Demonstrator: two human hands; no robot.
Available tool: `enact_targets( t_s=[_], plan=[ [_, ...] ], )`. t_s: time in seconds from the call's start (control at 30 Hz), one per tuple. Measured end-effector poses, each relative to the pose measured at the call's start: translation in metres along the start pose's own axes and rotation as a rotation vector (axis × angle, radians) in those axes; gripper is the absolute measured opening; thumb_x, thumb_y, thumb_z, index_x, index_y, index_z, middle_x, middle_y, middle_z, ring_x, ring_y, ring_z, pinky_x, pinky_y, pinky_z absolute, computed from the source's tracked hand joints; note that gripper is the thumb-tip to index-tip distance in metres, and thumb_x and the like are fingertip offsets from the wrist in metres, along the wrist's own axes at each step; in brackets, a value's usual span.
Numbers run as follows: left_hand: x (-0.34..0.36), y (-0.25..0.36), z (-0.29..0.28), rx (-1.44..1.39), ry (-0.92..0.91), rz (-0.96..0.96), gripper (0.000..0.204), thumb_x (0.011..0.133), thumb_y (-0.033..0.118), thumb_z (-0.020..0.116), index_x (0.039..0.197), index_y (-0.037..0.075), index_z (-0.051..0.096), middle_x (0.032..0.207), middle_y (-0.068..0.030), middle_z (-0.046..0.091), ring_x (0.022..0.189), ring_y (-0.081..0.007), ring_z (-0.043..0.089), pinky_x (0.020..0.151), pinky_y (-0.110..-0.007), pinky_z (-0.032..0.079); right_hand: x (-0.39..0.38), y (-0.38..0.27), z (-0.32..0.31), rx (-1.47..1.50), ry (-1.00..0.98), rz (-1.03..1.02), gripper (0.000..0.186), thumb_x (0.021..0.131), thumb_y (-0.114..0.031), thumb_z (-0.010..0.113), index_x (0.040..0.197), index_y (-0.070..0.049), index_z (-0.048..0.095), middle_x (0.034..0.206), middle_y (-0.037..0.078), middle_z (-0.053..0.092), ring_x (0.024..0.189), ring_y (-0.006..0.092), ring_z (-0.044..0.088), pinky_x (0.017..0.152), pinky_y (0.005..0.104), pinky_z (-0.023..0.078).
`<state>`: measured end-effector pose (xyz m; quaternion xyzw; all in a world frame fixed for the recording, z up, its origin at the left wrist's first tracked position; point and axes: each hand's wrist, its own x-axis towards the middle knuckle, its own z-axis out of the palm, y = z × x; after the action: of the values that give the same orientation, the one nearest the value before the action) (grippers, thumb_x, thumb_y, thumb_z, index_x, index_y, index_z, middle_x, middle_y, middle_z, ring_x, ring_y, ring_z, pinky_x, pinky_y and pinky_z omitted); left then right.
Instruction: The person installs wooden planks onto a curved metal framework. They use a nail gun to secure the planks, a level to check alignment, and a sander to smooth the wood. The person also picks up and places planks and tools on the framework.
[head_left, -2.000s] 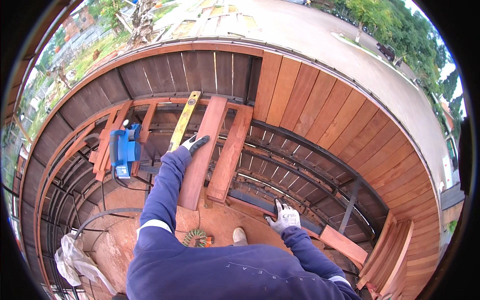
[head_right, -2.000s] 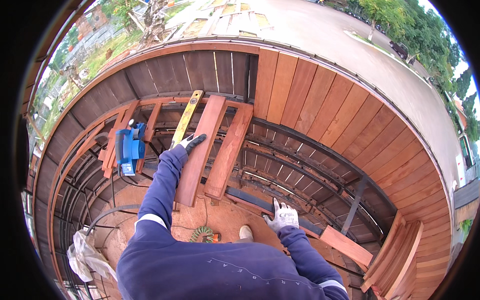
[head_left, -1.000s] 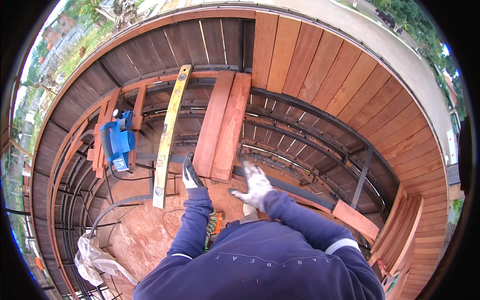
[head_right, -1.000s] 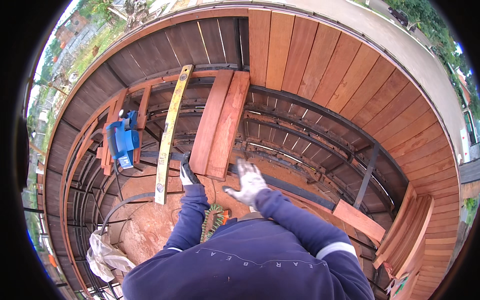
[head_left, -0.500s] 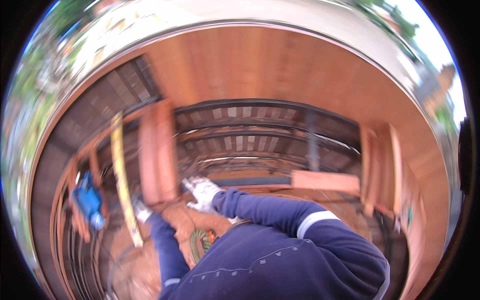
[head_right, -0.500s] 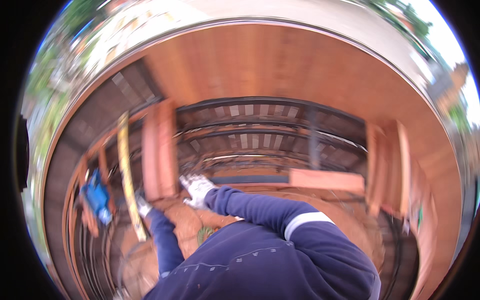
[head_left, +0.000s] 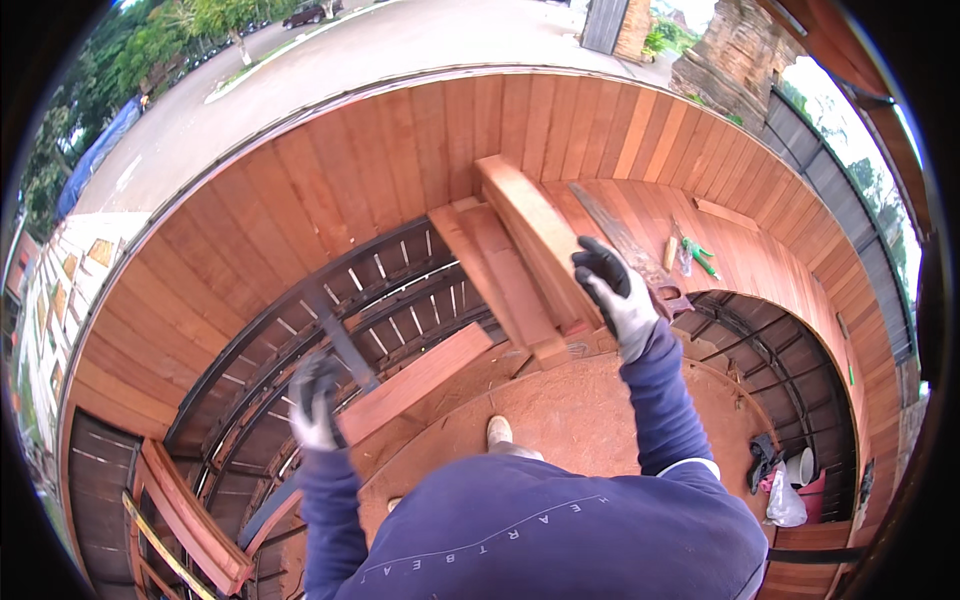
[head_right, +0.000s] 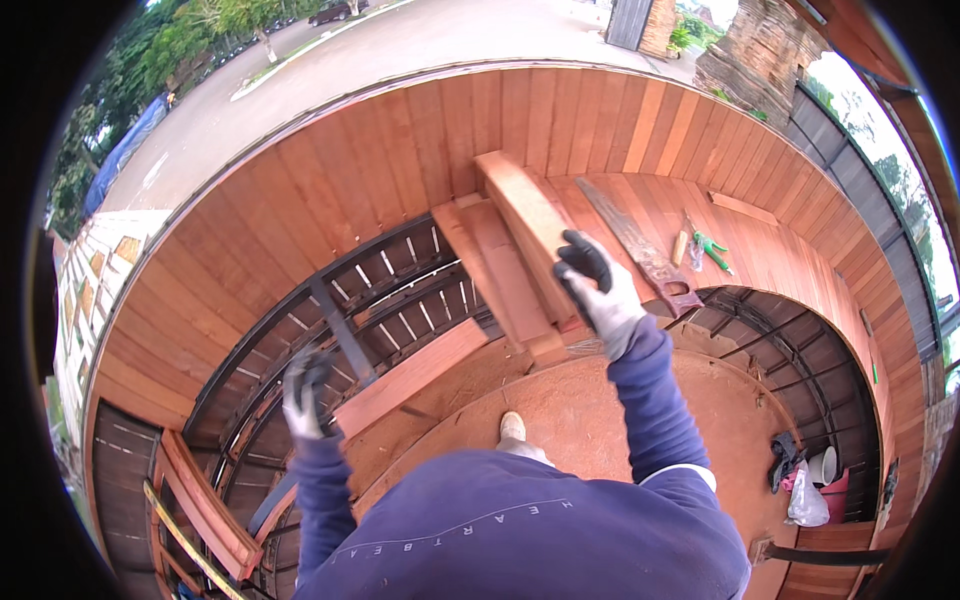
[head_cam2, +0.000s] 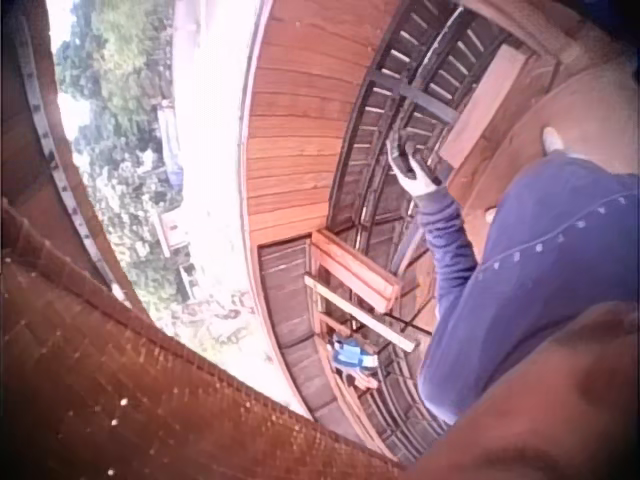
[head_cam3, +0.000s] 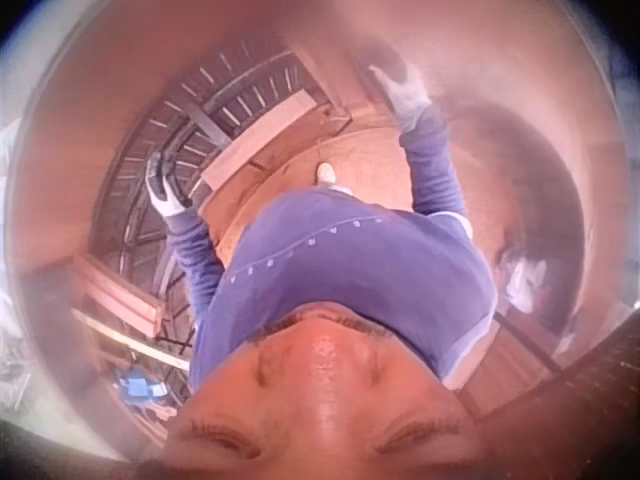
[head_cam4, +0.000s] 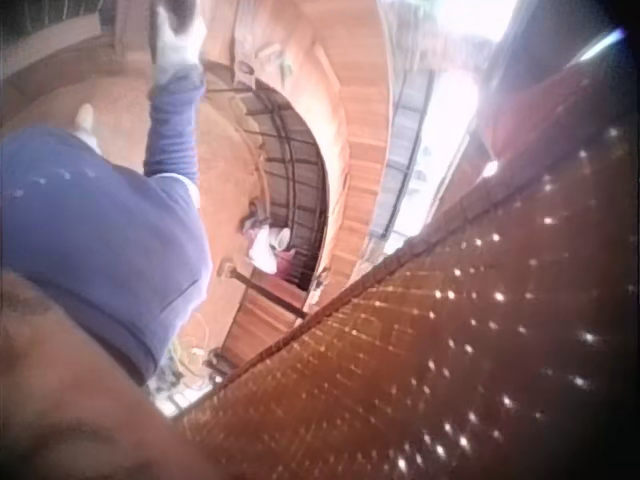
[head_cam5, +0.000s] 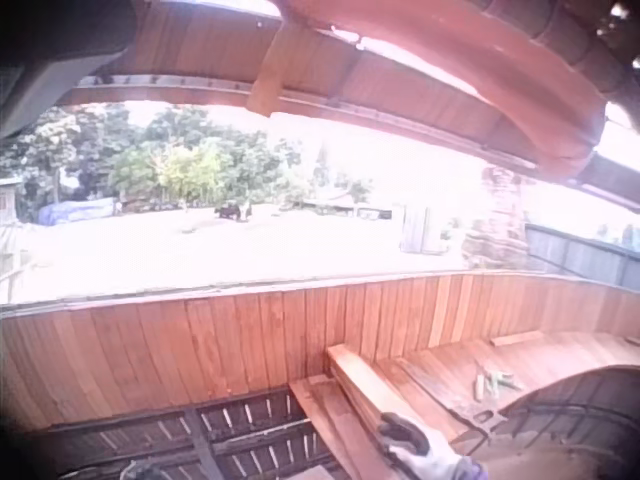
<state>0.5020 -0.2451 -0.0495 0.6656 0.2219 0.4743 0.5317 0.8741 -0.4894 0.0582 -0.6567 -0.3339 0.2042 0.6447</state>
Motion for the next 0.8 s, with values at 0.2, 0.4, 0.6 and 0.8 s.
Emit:
enact_targets(
  t_s=[0.2, 0.4, 0.6, 0.8],
  plan=[
    [0.057, -0.085, 0.308, -0.587, -0.255, -0.602, 0.049, 0.096, 0.036, 0.060, 0.133, 0.006, 0.050, 0.117, -0.0094, 0.061, 0.113, -0.0217, 0.057, 0.099, -0.036, 0.043, 0.091, 0.102, -0.101, -0.100, -0.256, 0.345, 0.053, 0.092, -0.038, 0.064, 0.128, 0.000, 0.055, 0.111, 0.009, 0.064, 0.102, 0.0180, 0.060, 0.086, 0.0289, 0.048],
    [0.080, -0.131, 0.404, 0.194, -0.370, -0.589, 0.066, 0.094, 0.061, 0.042, 0.144, 0.018, 0.044, 0.149, -0.0335, 0.027, 0.131, -0.0471, 0.040, 0.107, -0.041, 0.037, 0.123, 0.104, -0.070, -0.379, -0.395, 0.220, 0.047, 0.097, -0.036, 0.055, 0.127, 0.000, 0.058, 0.127, 0.015, 0.061, 0.115, 0.0227, 0.058, 0.097, 0.0324, 0.045],
    [0.073, -0.191, 0.424, 0.146, -0.323, -0.522, 0.073, 0.094, 0.057, 0.045, 0.144, 0.005, 0.039, 0.146, -0.0363, 0.030, 0.121, -0.0462, 0.051, 0.101, -0.041, 0.044, 0.127, 0.147, -0.078, -0.140, -0.358, 0.082, 0.033, 0.094, -0.027, 0.057, 0.118, -0.006, 0.063, 0.113, 0.016, 0.065, 0.102, 0.0260, 0.063, 0.087, 0.0331, 0.051],
    [0.077, -0.152, 0.411, -0.166, -0.060, -0.478, 0.048, 0.093, 0.025, 0.063, 0.130, 0.000, 0.044, 0.113, -0.0142, 0.061, 0.095, -0.0222, 0.063, 0.078, -0.032, 0.054, 0.119, 0.129, -0.067, 0.236, -0.436, 0.218, 0.040, 0.093, -0.021, 0.060, 0.127, 0.000, 0.055, 0.113, 0.011, 0.065, 0.099, 0.0167, 0.063, 0.085, 0.0282, 0.052]
  ],
)
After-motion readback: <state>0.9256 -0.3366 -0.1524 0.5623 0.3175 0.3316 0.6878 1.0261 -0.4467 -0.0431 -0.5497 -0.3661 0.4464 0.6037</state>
